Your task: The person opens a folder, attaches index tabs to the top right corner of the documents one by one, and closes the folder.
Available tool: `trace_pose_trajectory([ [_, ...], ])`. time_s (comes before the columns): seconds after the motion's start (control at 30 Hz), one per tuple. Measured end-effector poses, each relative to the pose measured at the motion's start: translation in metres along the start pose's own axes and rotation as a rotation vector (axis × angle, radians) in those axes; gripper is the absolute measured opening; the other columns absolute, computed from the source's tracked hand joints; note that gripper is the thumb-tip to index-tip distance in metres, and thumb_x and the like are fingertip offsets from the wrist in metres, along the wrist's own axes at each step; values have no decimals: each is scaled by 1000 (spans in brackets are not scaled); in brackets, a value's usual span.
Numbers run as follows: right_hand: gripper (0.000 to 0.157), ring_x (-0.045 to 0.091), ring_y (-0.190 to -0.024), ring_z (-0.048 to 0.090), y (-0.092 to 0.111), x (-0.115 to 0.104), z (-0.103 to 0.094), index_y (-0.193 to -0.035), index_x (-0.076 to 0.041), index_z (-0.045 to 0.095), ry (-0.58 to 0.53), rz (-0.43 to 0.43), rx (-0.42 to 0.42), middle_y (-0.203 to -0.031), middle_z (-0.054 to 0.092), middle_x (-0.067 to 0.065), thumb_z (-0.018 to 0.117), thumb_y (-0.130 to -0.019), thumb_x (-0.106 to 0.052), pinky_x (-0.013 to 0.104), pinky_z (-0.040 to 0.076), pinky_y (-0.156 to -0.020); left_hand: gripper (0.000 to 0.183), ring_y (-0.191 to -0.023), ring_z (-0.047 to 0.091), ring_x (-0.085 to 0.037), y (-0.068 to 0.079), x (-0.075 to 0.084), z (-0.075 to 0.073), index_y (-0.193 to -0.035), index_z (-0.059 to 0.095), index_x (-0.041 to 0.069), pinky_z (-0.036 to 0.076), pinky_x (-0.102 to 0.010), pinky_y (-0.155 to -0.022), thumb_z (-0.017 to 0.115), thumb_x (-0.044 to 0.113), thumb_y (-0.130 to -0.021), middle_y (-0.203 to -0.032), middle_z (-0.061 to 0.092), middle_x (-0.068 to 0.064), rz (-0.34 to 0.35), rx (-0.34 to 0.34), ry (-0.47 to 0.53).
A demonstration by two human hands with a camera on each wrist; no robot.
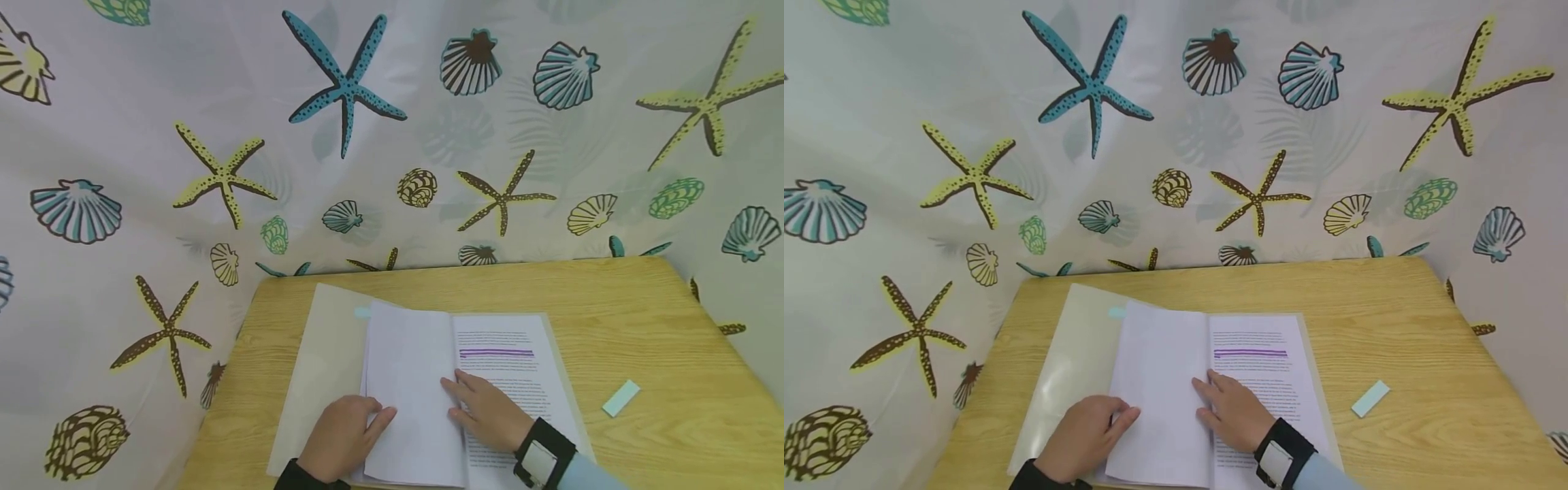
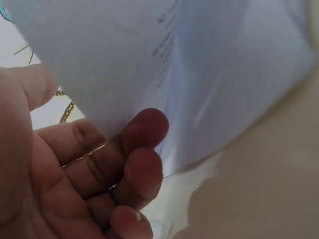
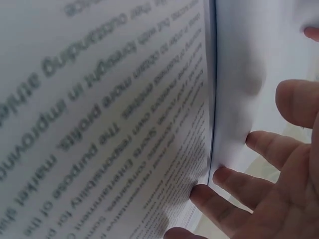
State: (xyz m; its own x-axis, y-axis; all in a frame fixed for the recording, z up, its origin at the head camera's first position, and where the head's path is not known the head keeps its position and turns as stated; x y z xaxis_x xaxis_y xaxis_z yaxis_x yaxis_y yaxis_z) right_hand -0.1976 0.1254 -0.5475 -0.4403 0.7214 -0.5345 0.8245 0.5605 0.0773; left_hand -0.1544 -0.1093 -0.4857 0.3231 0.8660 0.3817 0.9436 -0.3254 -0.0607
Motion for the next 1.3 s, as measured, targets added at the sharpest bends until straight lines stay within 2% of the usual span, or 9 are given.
trace_pose_trajectory([
  [0.37,50,35,-128,37,1,-5,3,-138,-17,47,47,-59,36,-144,38,17,55,-94,-38,55,35,-101,49,-69,62,-15,2,-4,1,-83,72,9,51,-32,-59,49,51,-94,-74,69,0,-32,-34,-31],
  [0.67,50,35,-129,35,1,-7,4,-138,-16,47,51,-40,28,-145,36,18,56,-93,-37,55,34,-102,42,-63,59,-15,4,-2,1,-74,71,13,46,-30,-55,55,47,-92,-68,66,4,-18,-19,-59],
  [0.97,51,35,-130,33,2,-7,1,-139,-17,46,40,-29,4,-146,35,17,56,-94,-38,55,33,-102,39,-64,59,-14,3,0,5,-77,72,13,47,-31,-55,57,46,-90,-71,68,3,-24,-25,-59],
  [1.13,51,35,-132,31,1,-4,1,-140,-18,44,-4,-5,-22,-148,32,16,53,-95,-40,57,31,-103,40,-66,61,-16,2,2,6,-81,72,11,48,-32,-57,57,47,-90,-73,69,1,-19,-26,-80],
  [1.3,49,36,-132,30,4,-2,-2,-139,-20,46,-104,22,-51,-149,31,15,48,-96,-43,59,30,-102,42,-70,63,-19,0,7,7,-87,72,10,51,-35,-61,57,49,-90,-76,70,-2,-26,-30,-110],
])
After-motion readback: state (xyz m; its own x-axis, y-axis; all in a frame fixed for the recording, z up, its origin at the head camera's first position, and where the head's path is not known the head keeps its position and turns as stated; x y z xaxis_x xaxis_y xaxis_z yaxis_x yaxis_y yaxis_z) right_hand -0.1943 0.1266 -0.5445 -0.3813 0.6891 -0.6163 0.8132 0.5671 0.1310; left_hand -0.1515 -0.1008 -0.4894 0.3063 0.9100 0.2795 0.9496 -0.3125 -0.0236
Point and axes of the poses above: each hand's wrist, its own y-axis away from the middle knuckle, its own z-axis out of the palm, x = y × z, the point moved 4 cm from there along -y, towards the middle knuckle
